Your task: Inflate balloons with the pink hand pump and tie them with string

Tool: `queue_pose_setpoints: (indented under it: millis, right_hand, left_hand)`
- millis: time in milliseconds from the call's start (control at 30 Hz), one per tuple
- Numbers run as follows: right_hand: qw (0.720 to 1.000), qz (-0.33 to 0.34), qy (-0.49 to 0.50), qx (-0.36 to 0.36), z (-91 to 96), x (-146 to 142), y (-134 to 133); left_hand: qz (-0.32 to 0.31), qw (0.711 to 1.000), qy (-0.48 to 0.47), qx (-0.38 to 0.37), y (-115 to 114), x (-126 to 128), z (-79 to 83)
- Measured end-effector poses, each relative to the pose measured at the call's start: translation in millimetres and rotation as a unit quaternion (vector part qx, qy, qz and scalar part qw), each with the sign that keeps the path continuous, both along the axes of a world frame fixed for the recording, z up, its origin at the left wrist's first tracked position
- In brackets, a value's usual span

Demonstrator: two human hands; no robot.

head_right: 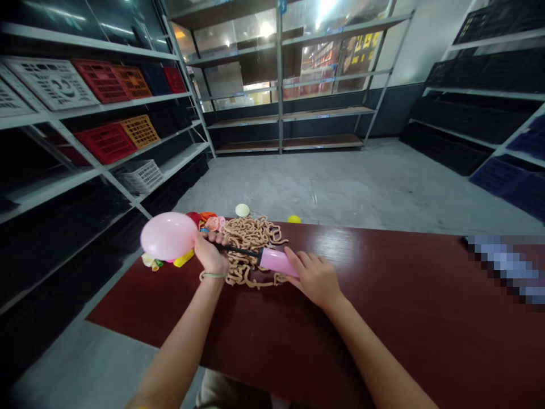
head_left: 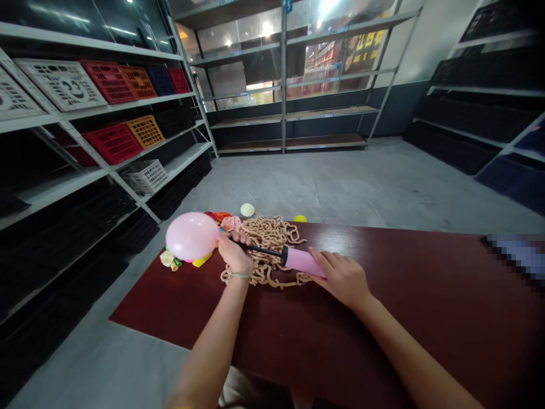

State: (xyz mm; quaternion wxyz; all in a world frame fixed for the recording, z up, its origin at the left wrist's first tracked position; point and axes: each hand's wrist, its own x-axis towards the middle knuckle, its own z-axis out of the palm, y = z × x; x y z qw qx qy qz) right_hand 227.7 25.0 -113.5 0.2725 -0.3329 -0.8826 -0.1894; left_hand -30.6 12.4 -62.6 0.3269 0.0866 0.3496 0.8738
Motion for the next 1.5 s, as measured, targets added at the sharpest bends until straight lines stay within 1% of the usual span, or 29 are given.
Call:
queue_pose_setpoints:
  millis: [133,233,367,533,633,700,767,833,900,967,1033,1100,1167,1333,1433,1500]
  right_hand:
    - [0.997,-0.003,0.044,-0.061,-11.0,-16,-10]
    - [0.996,-0.001,0.046,-0.074,-15.2,-20,-11]
    - [0.999,0.006,0.030,-0.041,-11.6,-15,-7]
    - [0.999,0.007,-0.012,0.036,1.4,9,8]
    - [0.999,-0.002,-0.020,0.047,2.9,14,14]
    - [1.000,-0.003,-0.016,0.027,-0.5,8,11]
    - [1.000,0.002,-0.001,-0.018,-5.7,-4,5]
    - [0.997,0.006,0.025,-0.074,-10.5,-14,-2]
    - [0.992,0.008,0.053,-0.117,-13.3,-21,-7]
    - [0.988,0.007,0.067,-0.139,-13.8,-22,-9]
    - [0.988,0.011,0.060,-0.143,-12.4,-21,-8]
    - [0.991,0.021,0.044,-0.127,-9.8,-19,-6]
    - [0.995,0.025,0.028,-0.093,-6.8,-14,-2]
    - [1.000,0.010,-0.010,0.004,2.4,12,10]
    - [1.000,0.002,-0.020,0.017,6.5,23,15]
    - [1.000,0.000,-0.016,0.010,6.4,21,14]
  left_hand:
    - [-0.062,0.998,0.022,-0.005,4,38,-12.8]
    - [-0.082,0.996,0.032,-0.003,6,48,-17.3]
    - [-0.073,0.997,0.028,0.007,5,37,-14.0]
    - [-0.028,0.999,-0.013,0.016,4,10,-1.8]
    - [0.008,0.999,-0.034,0.014,3,-6,4.3]
    - [0.032,0.999,-0.037,0.008,3,-9,5.4]
    - [0.032,0.999,-0.025,0.004,3,-2,3.0]
    - [0.003,1.000,-0.001,0.003,4,13,-3.0]
    - [-0.041,0.999,0.023,0.004,6,31,-10.3]
    - [-0.078,0.996,0.031,0.002,8,43,-15.9]
    - [-0.093,0.995,0.029,0.000,9,47,-17.4]
    - [-0.086,0.996,0.030,0.004,8,43,-15.1]
    - [-0.070,0.997,0.034,0.016,5,35,-10.4]
    - [-0.021,0.999,0.005,0.028,1,5,0.4]
    - [0.005,1.000,-0.012,0.017,1,-11,2.8]
    - [0.019,1.000,-0.015,0.013,2,-14,2.0]
